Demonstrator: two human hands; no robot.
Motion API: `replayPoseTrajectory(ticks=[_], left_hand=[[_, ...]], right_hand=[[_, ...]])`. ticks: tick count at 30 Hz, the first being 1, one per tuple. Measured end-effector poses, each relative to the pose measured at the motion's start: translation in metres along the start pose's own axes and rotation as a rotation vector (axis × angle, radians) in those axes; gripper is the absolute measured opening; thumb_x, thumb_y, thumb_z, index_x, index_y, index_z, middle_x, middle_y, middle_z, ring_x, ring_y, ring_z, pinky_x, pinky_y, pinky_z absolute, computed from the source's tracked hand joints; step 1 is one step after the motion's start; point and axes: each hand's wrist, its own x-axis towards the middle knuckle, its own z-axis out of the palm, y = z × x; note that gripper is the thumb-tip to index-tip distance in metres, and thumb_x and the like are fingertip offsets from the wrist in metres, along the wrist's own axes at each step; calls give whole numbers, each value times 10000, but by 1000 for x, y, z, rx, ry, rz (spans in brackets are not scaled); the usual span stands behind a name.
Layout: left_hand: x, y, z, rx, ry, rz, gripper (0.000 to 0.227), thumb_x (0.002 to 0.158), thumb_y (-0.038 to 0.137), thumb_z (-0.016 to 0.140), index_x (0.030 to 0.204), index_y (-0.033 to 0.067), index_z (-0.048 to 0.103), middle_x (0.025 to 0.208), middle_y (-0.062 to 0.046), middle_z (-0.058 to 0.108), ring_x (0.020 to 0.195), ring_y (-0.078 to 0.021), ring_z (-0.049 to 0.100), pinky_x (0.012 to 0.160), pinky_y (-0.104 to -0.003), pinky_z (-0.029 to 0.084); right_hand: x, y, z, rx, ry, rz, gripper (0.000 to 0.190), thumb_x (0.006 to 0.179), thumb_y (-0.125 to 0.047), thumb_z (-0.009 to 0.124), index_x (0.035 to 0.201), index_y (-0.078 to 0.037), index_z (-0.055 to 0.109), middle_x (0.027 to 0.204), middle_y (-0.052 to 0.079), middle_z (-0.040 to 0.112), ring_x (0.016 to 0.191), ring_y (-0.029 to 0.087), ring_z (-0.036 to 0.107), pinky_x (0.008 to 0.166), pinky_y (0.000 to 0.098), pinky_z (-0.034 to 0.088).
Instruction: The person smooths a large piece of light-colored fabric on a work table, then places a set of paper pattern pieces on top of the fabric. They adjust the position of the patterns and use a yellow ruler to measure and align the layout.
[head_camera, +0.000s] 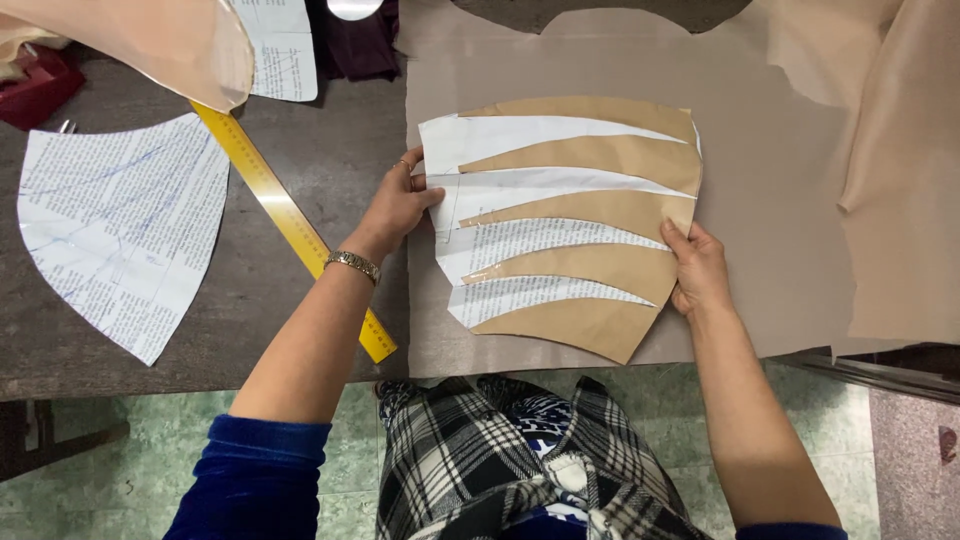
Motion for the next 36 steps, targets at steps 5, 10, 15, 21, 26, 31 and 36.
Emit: replayPoseTrajectory(ticks=[5,10,15,21,26,31,36], left_hand=[[0,-2,-1,19,-3,-6,661,858,-66,594,1456,82,353,1087,-186,681,966,-272,676,813,-390,590],[5,-5,-3,30,-2,-18,653,864,-47,591,1456,92,352,1084,-184,686,955,-277,691,800,-392,600],[27,-20,-13,70,-16,5,659,855,-54,604,1451,94,365,1045,-173,691,923,-274,692,765,-395,602],[31,-12,-22,112,-9,-1,668,848,-48,619,1449,115,376,1016,-124,696,893,-233,695,755,-372,613],[28,6,-15,157,-7,-12,644,858,-37,615,1442,110,387,1024,-117,693,899,-210,673,757,-354,606],[31,3,-19,181,17,-43,630,864,-26,612,1438,124,399,1028,-111,701,908,-205,675,755,-355,605],[25,8,-18,182,15,-80,645,854,-28,620,1441,124,402,1009,-113,700,895,-212,690,752,-371,612]], right_hand=[[3,5,-3,12,-8,9,193,912,-201,705,1033,-68,638,819,95,698,665,218,719,573,326,608],[1,5,-4,9,-2,6,197,910,-199,708,1035,-64,639,821,97,699,666,216,720,572,326,608],[-3,0,1,20,-9,6,179,912,-190,704,1021,-66,638,825,107,700,663,217,721,569,332,611],[-2,5,7,53,14,-5,188,906,-176,704,1031,-50,641,834,115,705,679,230,726,587,339,616],[1,5,12,49,22,-13,193,902,-185,710,1026,-53,644,834,112,703,669,226,726,580,331,617],[2,9,12,36,22,-12,179,911,-190,706,1013,-54,649,825,113,702,655,231,721,562,327,613],[-2,6,12,25,29,0,184,912,-186,697,1027,-55,639,802,94,692,646,222,717,560,322,611]])
